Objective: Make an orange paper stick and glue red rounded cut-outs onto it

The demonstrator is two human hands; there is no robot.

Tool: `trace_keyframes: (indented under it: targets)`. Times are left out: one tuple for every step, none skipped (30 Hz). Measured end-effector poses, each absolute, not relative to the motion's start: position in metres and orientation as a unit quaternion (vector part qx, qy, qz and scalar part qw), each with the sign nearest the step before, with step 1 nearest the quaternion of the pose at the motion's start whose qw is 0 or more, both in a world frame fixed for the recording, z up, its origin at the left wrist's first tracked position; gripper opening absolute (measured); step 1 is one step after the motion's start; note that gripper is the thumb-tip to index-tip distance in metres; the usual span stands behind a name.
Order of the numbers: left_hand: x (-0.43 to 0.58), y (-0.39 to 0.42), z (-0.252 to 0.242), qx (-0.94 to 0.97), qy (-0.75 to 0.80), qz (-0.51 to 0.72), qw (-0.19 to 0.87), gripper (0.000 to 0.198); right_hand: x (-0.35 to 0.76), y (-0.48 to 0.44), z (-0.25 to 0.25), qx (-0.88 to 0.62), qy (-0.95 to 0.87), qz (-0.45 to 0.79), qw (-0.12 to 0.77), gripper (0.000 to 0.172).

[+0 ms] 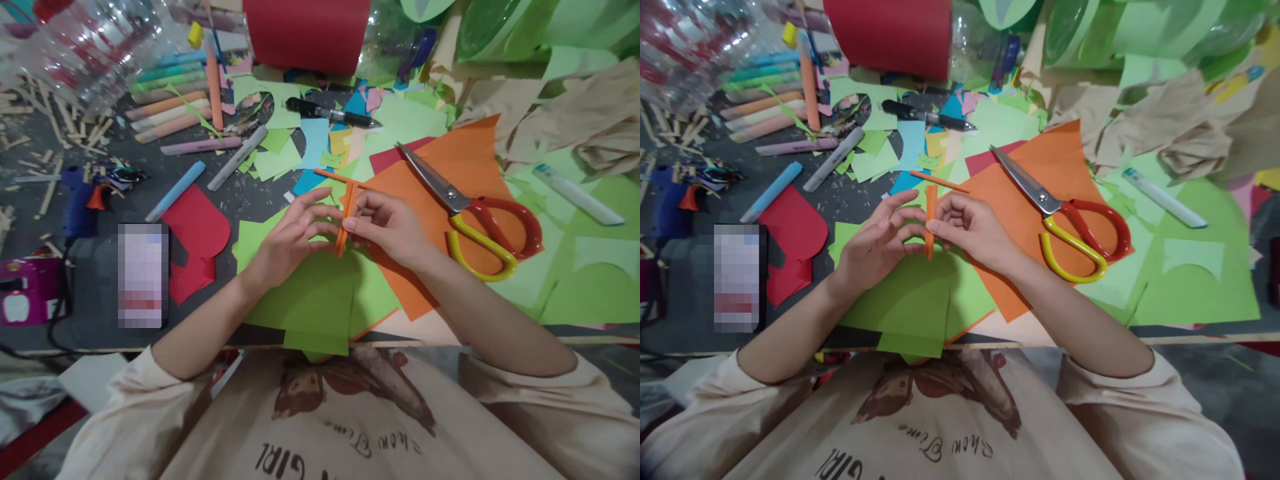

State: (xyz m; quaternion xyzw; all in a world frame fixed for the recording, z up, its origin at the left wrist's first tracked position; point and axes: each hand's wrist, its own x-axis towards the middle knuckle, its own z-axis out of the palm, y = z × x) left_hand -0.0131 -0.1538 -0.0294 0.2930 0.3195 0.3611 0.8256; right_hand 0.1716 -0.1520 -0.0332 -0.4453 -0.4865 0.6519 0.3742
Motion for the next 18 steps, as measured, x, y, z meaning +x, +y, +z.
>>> trace_keyframes:
  targets:
    - [-0.0131, -0.1539, -0.0291, 0.293, 0.320, 0.361, 0.826, 0.033, 0.1717, -0.1519, -0.0330, -0.446, -0.489, 0.651, 0.372, 0.035]
    - [-0.0130, -0.1539, -0.0287, 0.293, 0.323, 0.360, 0.825, 0.033, 0.1718, -0.1518, -0.0328, -0.446, -0.491, 0.651, 0.369, 0.035]
    - [-0.0129, -0.1539, -0.0283, 0.294, 0.327, 0.359, 0.823, 0.033, 0.1719, -0.1517, -0.0327, -0.447, -0.491, 0.651, 0.366, 0.035]
    - [-0.0127, -0.1538, -0.0279, 0.295, 0.330, 0.358, 0.822, 0.034, 0.1719, -0.1515, -0.0327, -0.448, -0.490, 0.652, 0.366, 0.035]
    - [-0.0126, -0.1538, -0.0276, 0.296, 0.332, 0.357, 0.821, 0.034, 0.1719, -0.1514, -0.0329, -0.447, -0.487, 0.654, 0.368, 0.036]
    - [-0.0125, -0.1537, -0.0275, 0.298, 0.332, 0.356, 0.821, 0.034, 0.1719, -0.1514, -0.0333, -0.446, -0.482, 0.656, 0.372, 0.036]
    - [-0.0124, -0.1537, -0.0274, 0.299, 0.331, 0.356, 0.821, 0.034, 0.1718, -0.1513, -0.0339, -0.443, -0.475, 0.660, 0.378, 0.036]
    - [-0.0123, -0.1536, -0.0275, 0.300, 0.328, 0.357, 0.822, 0.034, 0.1718, -0.1514, -0.0346, -0.438, -0.467, 0.665, 0.384, 0.037]
    - [-0.0124, -0.1535, -0.0278, 0.301, 0.326, 0.357, 0.822, 0.035, 0.1718, -0.1515, -0.0353, -0.432, -0.459, 0.672, 0.389, 0.037]
    - [-0.0124, -0.1534, -0.0282, 0.303, 0.326, 0.357, 0.821, 0.035, 0.1717, -0.1517, -0.0359, -0.425, -0.451, 0.680, 0.391, 0.037]
    - [-0.0126, -0.1532, -0.0288, 0.306, 0.327, 0.357, 0.820, 0.036, 0.1716, -0.1521, -0.0364, -0.419, -0.444, 0.688, 0.392, 0.037]
    - [-0.0128, -0.1530, -0.0295, 0.311, 0.329, 0.355, 0.818, 0.037, 0.1714, -0.1524, -0.0365, -0.415, -0.436, 0.695, 0.393, 0.037]
    - [-0.0132, -0.1528, -0.0302, 0.318, 0.332, 0.353, 0.815, 0.038, 0.1712, -0.1528, -0.0364, -0.412, -0.429, 0.701, 0.393, 0.038]
    - [-0.0137, -0.1527, -0.0311, 0.327, 0.335, 0.351, 0.811, 0.038, 0.1711, -0.1532, -0.0360, -0.412, -0.421, 0.706, 0.393, 0.038]
    - [-0.0143, -0.1525, -0.0320, 0.338, 0.339, 0.348, 0.806, 0.039, 0.1710, -0.1535, -0.0354, -0.413, -0.413, 0.711, 0.391, 0.039]
    - [-0.0149, -0.1526, -0.0329, 0.348, 0.345, 0.346, 0.800, 0.040, 0.1710, -0.1537, -0.0347, -0.416, -0.406, 0.716, 0.387, 0.039]
    - [-0.0156, -0.1528, -0.0338, 0.358, 0.350, 0.346, 0.794, 0.041, 0.1711, -0.1537, -0.0340, -0.417, -0.399, 0.721, 0.383, 0.040]
    - [-0.0163, -0.1532, -0.0347, 0.368, 0.355, 0.350, 0.785, 0.041, 0.1713, -0.1537, -0.0333, -0.418, -0.392, 0.726, 0.379, 0.040]
